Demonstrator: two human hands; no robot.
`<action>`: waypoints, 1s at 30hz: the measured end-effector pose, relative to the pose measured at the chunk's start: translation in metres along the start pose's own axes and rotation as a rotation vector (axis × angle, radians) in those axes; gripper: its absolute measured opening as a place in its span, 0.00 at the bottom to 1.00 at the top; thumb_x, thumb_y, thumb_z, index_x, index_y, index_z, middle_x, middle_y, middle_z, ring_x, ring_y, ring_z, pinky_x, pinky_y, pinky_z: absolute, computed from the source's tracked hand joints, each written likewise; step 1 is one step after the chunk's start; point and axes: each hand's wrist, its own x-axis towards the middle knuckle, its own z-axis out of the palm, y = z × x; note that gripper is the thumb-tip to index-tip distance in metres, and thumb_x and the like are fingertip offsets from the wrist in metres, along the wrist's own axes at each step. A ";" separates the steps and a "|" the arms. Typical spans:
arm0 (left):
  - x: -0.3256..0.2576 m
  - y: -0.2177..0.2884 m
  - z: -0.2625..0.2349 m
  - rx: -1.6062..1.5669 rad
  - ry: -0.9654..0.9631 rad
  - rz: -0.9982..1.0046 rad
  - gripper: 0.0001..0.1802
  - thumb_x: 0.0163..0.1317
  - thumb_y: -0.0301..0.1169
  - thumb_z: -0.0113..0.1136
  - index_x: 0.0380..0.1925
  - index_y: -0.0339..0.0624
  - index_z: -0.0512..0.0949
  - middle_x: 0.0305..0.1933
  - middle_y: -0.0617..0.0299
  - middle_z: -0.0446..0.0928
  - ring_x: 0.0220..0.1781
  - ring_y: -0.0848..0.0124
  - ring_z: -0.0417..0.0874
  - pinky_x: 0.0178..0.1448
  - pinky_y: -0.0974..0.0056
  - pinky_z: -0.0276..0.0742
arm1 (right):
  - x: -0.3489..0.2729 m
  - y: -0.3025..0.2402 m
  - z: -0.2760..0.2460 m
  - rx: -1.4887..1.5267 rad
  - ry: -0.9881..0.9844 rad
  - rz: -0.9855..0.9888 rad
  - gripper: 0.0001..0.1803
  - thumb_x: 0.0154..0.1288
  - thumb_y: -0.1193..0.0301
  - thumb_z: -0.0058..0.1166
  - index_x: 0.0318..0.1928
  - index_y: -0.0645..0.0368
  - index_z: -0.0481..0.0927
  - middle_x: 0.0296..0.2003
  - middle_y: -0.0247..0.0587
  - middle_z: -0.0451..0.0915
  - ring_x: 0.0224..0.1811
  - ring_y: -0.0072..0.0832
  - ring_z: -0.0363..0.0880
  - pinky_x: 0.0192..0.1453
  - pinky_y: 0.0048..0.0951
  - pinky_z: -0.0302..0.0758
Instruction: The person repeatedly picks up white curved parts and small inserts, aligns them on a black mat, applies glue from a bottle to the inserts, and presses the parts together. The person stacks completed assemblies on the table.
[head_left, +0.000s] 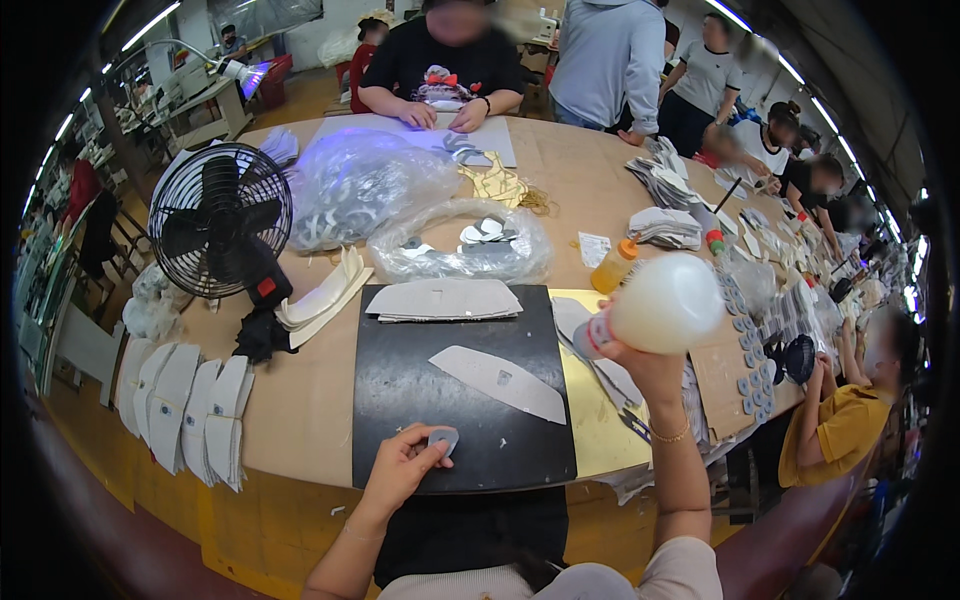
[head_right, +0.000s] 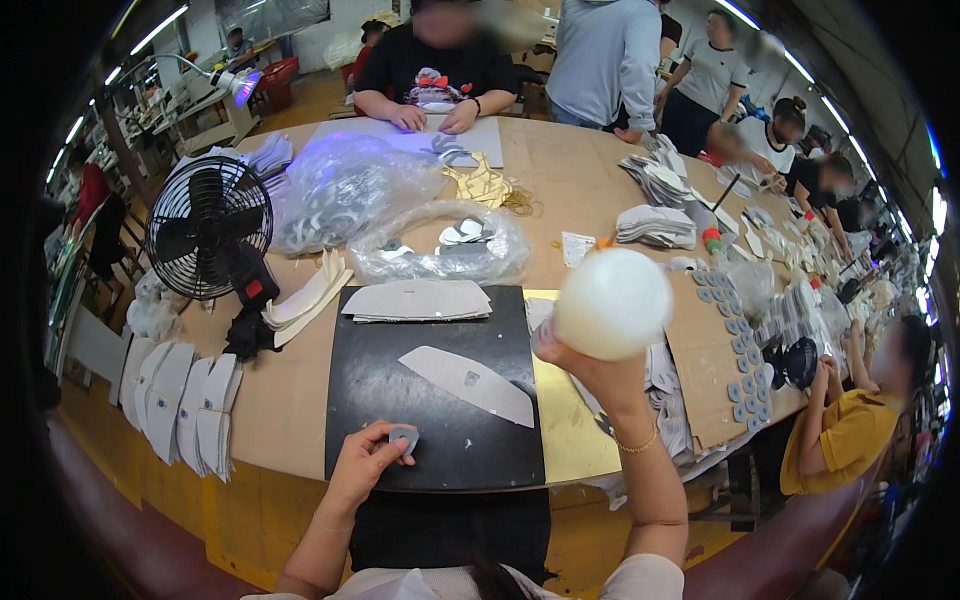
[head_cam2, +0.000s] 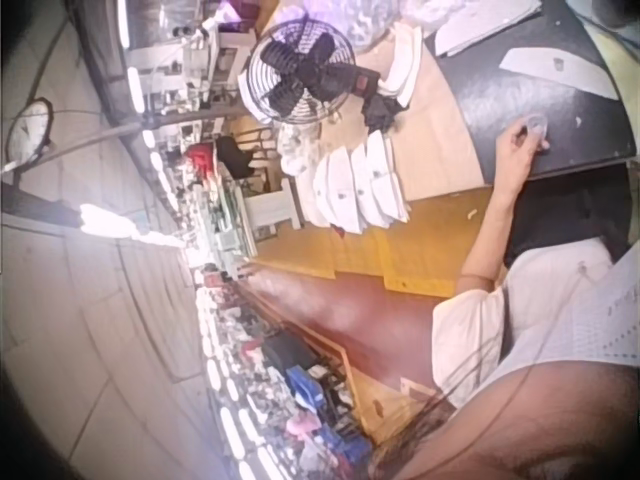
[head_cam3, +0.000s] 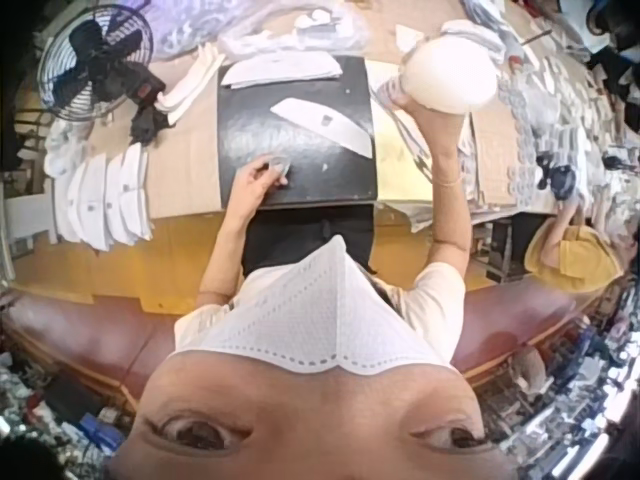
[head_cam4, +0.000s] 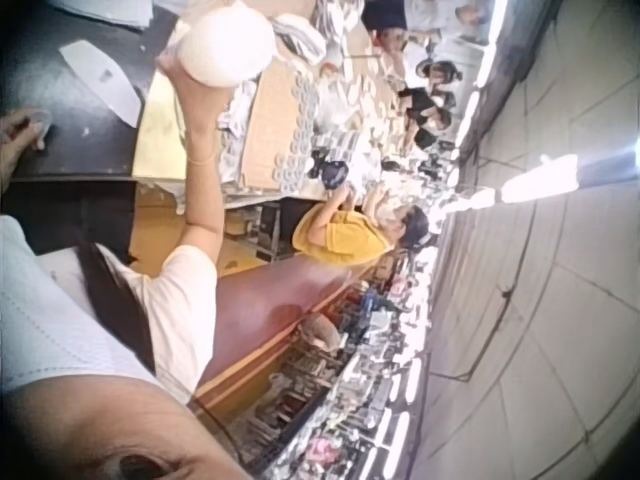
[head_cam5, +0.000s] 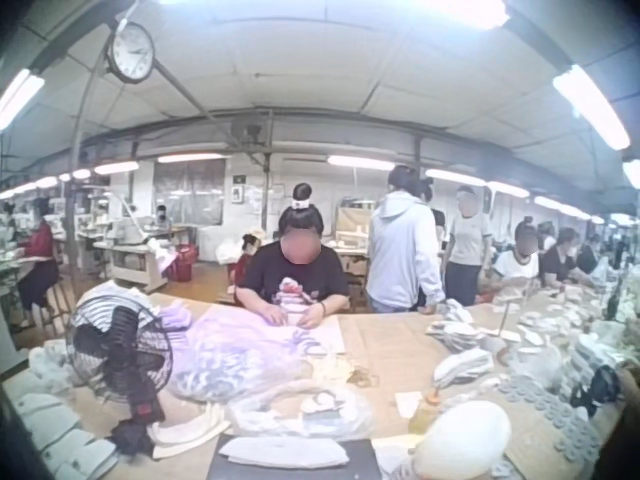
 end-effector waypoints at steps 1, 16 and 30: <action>0.001 0.000 -0.002 -0.003 -0.003 -0.004 0.12 0.69 0.25 0.61 0.49 0.29 0.83 0.41 0.59 0.79 0.37 0.72 0.83 0.45 0.70 0.78 | -0.003 0.004 -0.001 0.006 0.080 -0.063 0.25 0.50 0.70 0.78 0.47 0.61 0.80 0.46 0.37 0.83 0.50 0.28 0.82 0.57 0.33 0.79; 0.004 0.006 -0.002 -0.055 -0.068 -0.026 0.12 0.71 0.25 0.60 0.50 0.30 0.82 0.42 0.59 0.81 0.43 0.71 0.86 0.48 0.70 0.79 | -0.023 0.013 -0.016 0.057 -0.077 0.041 0.29 0.56 0.78 0.62 0.60 0.65 0.70 0.48 0.50 0.83 0.52 0.40 0.85 0.59 0.43 0.80; 0.009 0.011 0.007 -0.089 -0.083 -0.055 0.11 0.70 0.23 0.59 0.47 0.27 0.82 0.43 0.57 0.80 0.43 0.65 0.88 0.49 0.67 0.81 | -0.033 -0.016 -0.002 0.504 -0.010 0.061 0.29 0.54 0.71 0.70 0.55 0.67 0.73 0.42 0.47 0.83 0.48 0.41 0.86 0.55 0.42 0.83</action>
